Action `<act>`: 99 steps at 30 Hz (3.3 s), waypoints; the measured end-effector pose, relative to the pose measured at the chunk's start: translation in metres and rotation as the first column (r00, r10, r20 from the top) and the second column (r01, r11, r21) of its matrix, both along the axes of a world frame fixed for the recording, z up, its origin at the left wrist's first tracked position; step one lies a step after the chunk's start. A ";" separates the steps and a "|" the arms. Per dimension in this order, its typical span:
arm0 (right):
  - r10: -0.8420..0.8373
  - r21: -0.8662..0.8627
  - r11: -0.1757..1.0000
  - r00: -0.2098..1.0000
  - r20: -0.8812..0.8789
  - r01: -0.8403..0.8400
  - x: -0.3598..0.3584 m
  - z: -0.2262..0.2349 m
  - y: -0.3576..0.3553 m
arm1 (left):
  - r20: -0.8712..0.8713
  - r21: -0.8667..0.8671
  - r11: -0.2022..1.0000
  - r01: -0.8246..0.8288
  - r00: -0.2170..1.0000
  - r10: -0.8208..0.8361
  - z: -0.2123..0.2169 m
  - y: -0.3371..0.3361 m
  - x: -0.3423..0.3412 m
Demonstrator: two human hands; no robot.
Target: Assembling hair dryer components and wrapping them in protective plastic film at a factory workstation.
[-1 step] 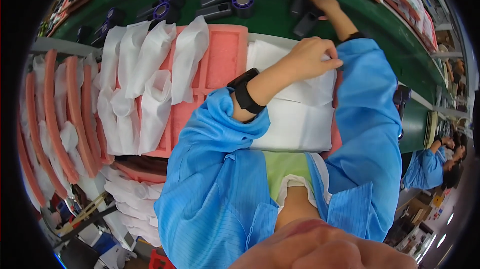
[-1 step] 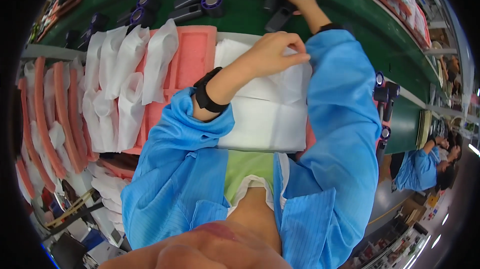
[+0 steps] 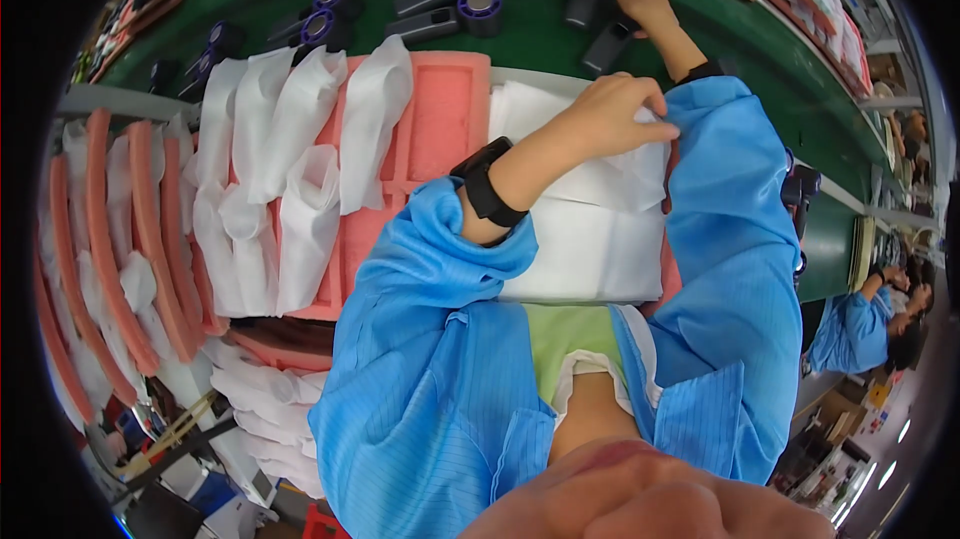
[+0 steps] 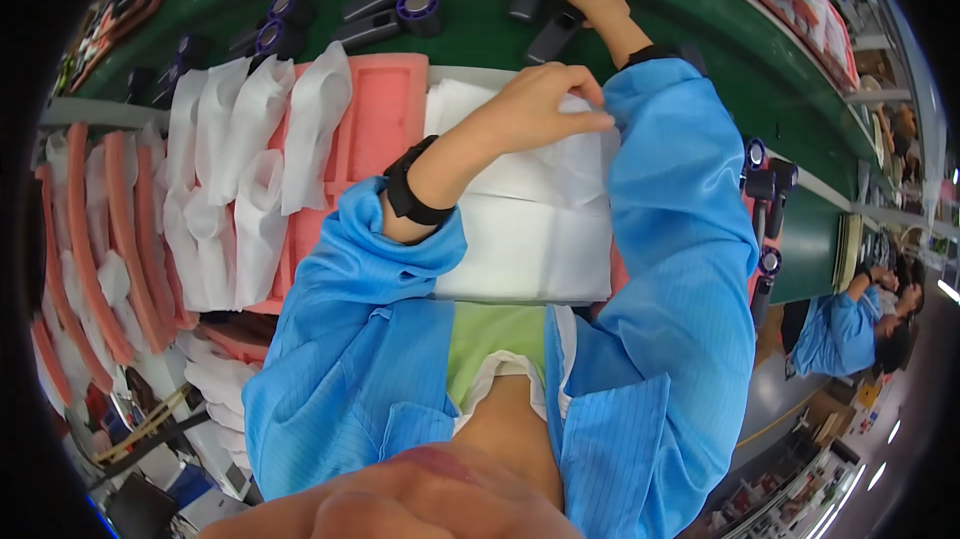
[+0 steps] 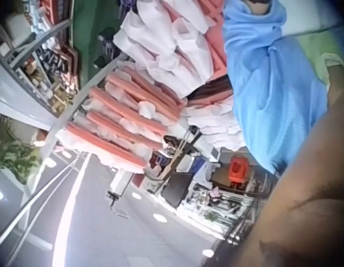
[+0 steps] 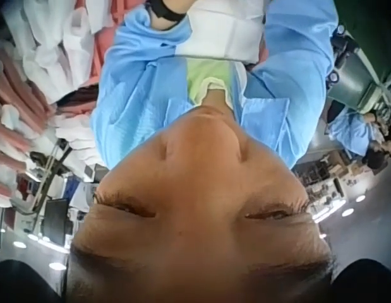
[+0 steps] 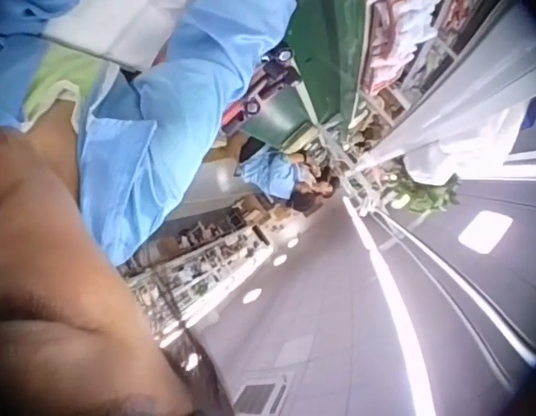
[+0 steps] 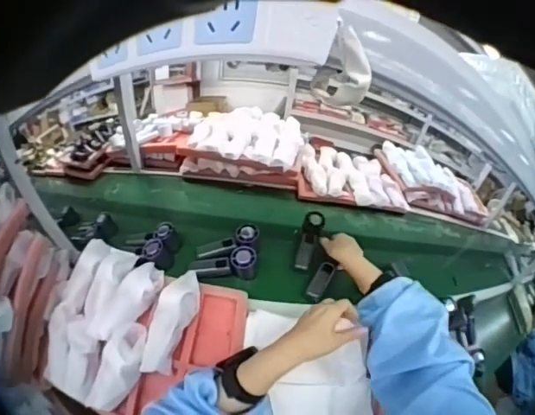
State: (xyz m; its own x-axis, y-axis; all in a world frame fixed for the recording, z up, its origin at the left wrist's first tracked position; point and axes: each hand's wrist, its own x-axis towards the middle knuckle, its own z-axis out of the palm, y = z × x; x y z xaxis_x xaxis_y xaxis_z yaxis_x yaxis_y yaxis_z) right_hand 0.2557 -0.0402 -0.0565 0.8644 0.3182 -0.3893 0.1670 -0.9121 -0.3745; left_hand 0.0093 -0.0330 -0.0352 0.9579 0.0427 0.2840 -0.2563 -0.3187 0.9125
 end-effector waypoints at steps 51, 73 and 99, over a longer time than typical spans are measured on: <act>0.095 0.786 0.534 0.946 0.309 -0.311 -0.099 0.129 -0.199 | 0.029 0.471 0.852 -0.227 0.970 0.242 -0.022 -0.042 -0.008; 0.075 0.708 0.284 0.752 0.655 -0.646 -0.125 0.106 -0.172 | 0.275 -0.088 0.849 -0.521 0.806 0.524 0.025 0.015 0.000; 0.125 0.429 0.509 0.557 0.821 -0.747 -0.164 0.056 -0.115 | 0.533 0.103 0.858 -0.503 0.756 0.379 0.033 -0.013 -0.015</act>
State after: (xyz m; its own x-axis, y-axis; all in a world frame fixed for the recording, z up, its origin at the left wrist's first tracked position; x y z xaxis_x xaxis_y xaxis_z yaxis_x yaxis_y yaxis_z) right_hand 0.0921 -0.1555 -0.0001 0.3856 0.6017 0.6994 0.9102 -0.1240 -0.3951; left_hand -0.0058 -0.0462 -0.0023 0.5839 0.3015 0.7538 -0.4154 -0.6868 0.5965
